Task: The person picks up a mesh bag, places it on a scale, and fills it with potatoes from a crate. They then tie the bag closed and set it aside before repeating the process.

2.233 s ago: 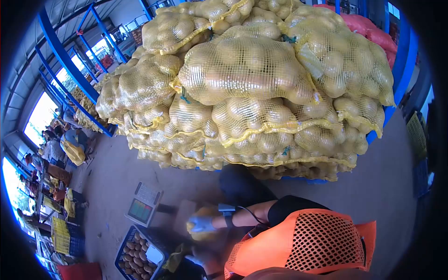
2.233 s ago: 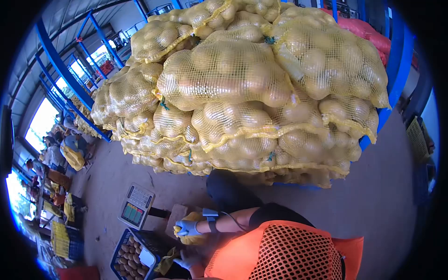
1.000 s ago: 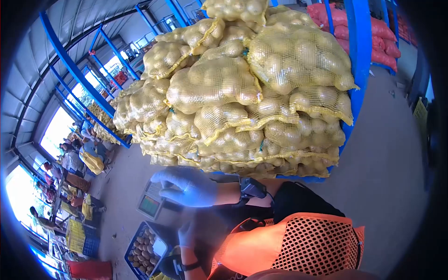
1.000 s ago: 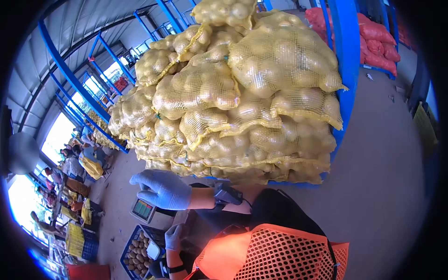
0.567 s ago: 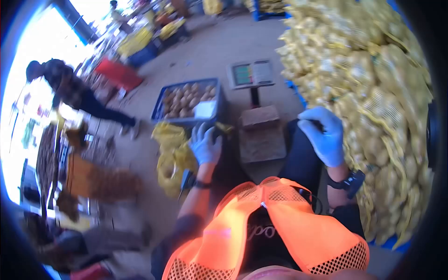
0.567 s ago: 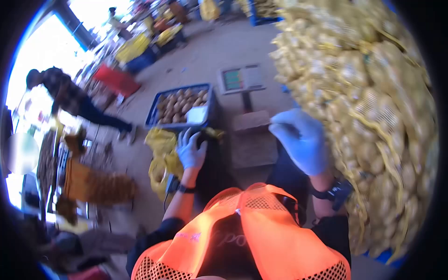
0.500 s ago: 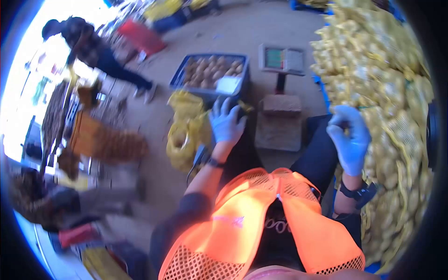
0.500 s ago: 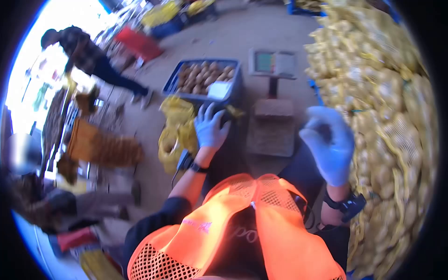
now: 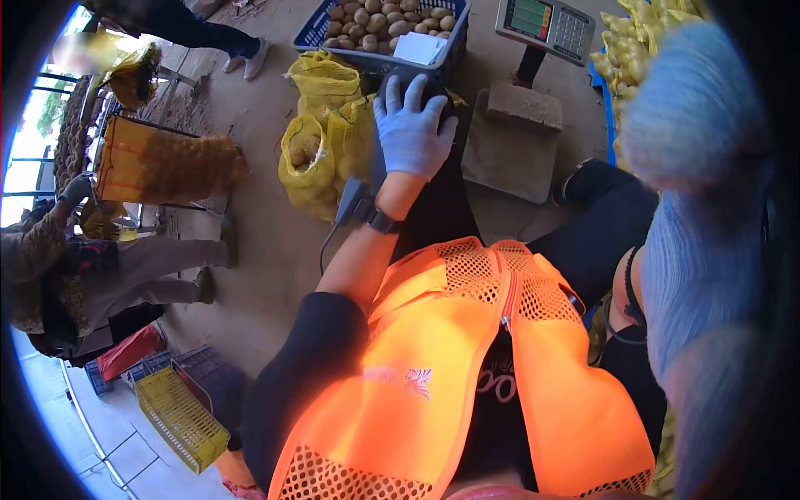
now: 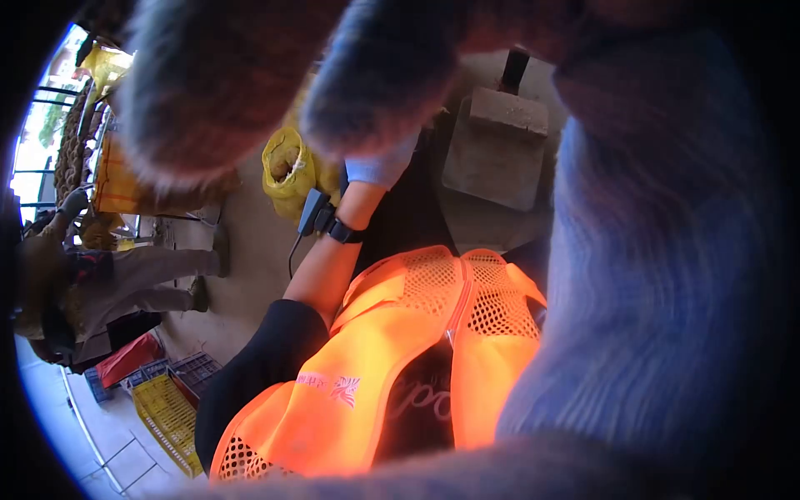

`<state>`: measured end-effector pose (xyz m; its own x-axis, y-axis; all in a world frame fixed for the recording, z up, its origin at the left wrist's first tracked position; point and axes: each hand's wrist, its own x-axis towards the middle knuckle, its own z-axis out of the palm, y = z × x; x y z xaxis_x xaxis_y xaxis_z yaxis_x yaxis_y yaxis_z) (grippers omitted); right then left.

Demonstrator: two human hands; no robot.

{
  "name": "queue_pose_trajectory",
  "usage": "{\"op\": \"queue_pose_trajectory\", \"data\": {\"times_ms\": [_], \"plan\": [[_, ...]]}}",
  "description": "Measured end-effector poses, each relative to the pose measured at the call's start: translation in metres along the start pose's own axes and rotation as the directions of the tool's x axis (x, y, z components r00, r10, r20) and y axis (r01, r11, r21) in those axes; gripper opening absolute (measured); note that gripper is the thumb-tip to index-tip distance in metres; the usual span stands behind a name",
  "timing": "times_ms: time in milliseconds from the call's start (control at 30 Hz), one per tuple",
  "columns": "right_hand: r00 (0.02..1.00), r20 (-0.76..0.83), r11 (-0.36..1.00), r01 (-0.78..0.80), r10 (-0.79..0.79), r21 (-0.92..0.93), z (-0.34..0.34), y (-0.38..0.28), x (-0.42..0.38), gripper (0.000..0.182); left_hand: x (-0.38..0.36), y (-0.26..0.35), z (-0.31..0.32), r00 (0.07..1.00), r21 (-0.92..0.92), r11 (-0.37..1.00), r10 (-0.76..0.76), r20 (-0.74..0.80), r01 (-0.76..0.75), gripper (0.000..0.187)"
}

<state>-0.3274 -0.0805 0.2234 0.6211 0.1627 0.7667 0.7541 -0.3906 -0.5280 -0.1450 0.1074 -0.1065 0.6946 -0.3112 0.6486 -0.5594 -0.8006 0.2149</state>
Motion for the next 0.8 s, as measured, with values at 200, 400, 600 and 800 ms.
{"op": "queue_pose_trajectory", "data": {"times_ms": [200, 400, 600, 800], "plan": [[0.989, -0.148, 0.990, -0.016, -0.005, -0.141, -0.036, 0.032, 0.019, 0.084, 0.045, 0.042, -0.106, 0.998, -0.092, 0.994, -0.064, -0.001, 0.063, 0.028], [0.914, -0.397, 0.969, -0.015, -0.087, -0.246, -0.107, 0.020, 0.056, 0.087, 0.028, 0.020, -0.072, 0.997, -0.152, 0.987, -0.035, 0.069, 0.045, 0.031], [0.921, -0.378, 0.966, -0.007, -0.095, -0.260, -0.098, 0.024, 0.058, 0.089, 0.051, 0.044, -0.118, 0.994, -0.079, 0.992, -0.095, 0.049, 0.098, 0.027], [0.931, -0.365, 0.974, -0.088, 0.006, -0.209, -0.065, 0.029, 0.057, 0.092, 0.035, 0.025, -0.089, 0.985, -0.183, 0.971, -0.140, 0.098, 0.156, 0.025]]}}
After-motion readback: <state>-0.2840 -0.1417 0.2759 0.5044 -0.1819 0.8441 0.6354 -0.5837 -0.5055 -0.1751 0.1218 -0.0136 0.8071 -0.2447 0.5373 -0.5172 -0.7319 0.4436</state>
